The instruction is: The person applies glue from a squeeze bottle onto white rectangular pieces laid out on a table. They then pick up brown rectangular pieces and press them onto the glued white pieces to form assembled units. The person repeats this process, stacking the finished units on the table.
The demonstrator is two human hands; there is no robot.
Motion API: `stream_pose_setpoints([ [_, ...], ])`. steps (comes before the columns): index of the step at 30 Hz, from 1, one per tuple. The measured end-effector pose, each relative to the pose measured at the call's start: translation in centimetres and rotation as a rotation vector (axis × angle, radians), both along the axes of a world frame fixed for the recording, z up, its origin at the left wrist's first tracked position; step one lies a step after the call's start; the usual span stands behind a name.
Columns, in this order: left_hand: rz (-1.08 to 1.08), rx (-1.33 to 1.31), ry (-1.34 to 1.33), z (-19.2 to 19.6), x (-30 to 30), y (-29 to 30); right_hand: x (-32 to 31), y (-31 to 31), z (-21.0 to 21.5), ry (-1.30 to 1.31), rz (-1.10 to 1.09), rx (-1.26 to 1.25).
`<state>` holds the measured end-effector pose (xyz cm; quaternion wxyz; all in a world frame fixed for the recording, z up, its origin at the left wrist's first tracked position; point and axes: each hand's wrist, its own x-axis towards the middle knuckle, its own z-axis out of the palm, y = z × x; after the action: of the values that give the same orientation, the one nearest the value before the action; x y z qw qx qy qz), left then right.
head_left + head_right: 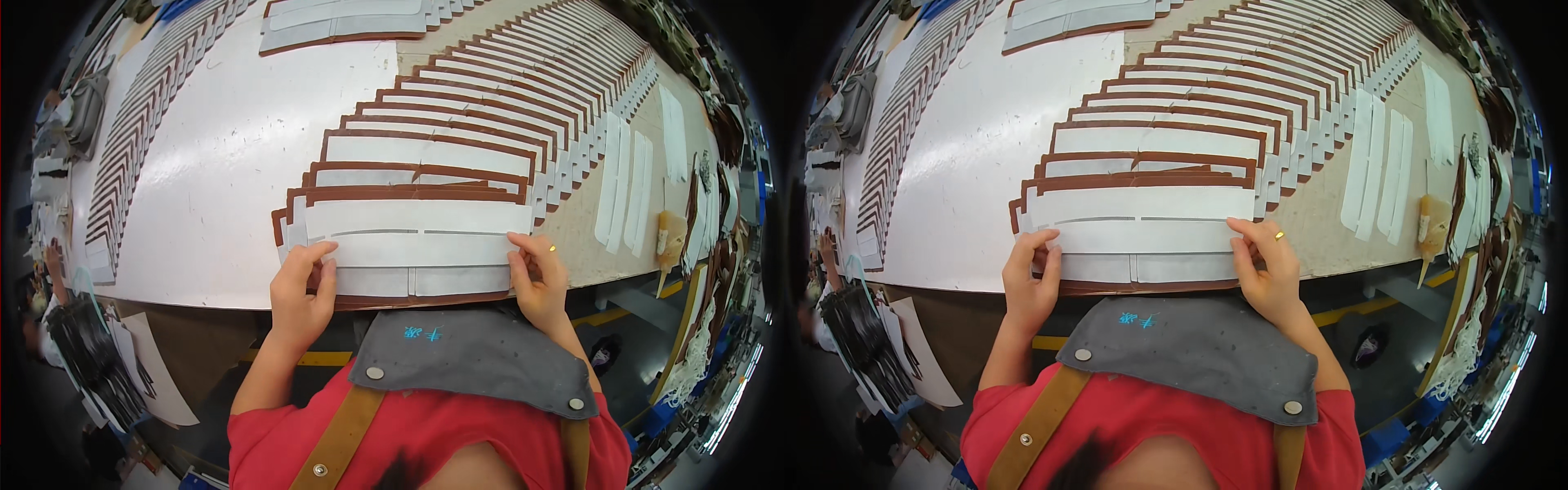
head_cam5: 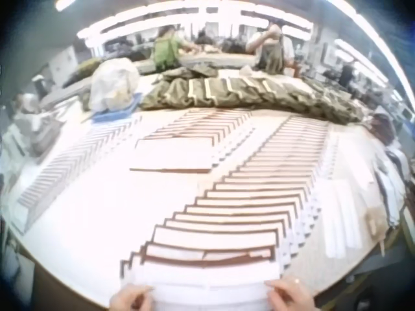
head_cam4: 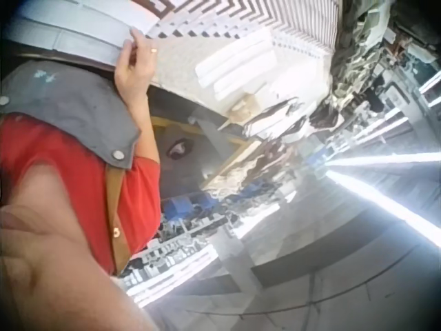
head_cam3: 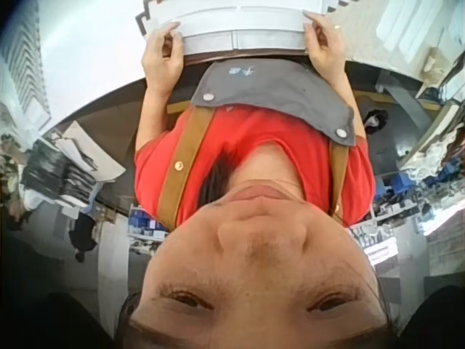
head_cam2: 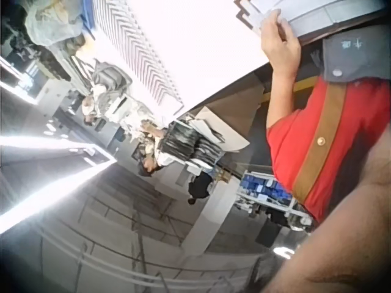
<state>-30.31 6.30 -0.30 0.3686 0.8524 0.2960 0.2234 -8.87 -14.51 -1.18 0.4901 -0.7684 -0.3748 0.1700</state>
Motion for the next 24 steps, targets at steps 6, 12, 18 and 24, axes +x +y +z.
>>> stream_pose_setpoints([
  [6,-0.021,-0.034,0.113,0.4,-0.2,0.3,0.2,0.6,0.4,-0.1,0.042,-0.055],
  [12,-0.031,-0.05,0.167,0.8,0.3,0.4,0.4,0.7,0.6,-0.108,0.052,-0.119],
  [18,-0.035,-0.068,0.203,1.2,0.4,0.6,0.3,1.0,0.7,-0.097,0.055,-0.16],
  [24,-0.059,-0.087,0.202,1.1,0.3,0.9,0.3,0.6,0.4,-0.131,0.042,-0.169],
])
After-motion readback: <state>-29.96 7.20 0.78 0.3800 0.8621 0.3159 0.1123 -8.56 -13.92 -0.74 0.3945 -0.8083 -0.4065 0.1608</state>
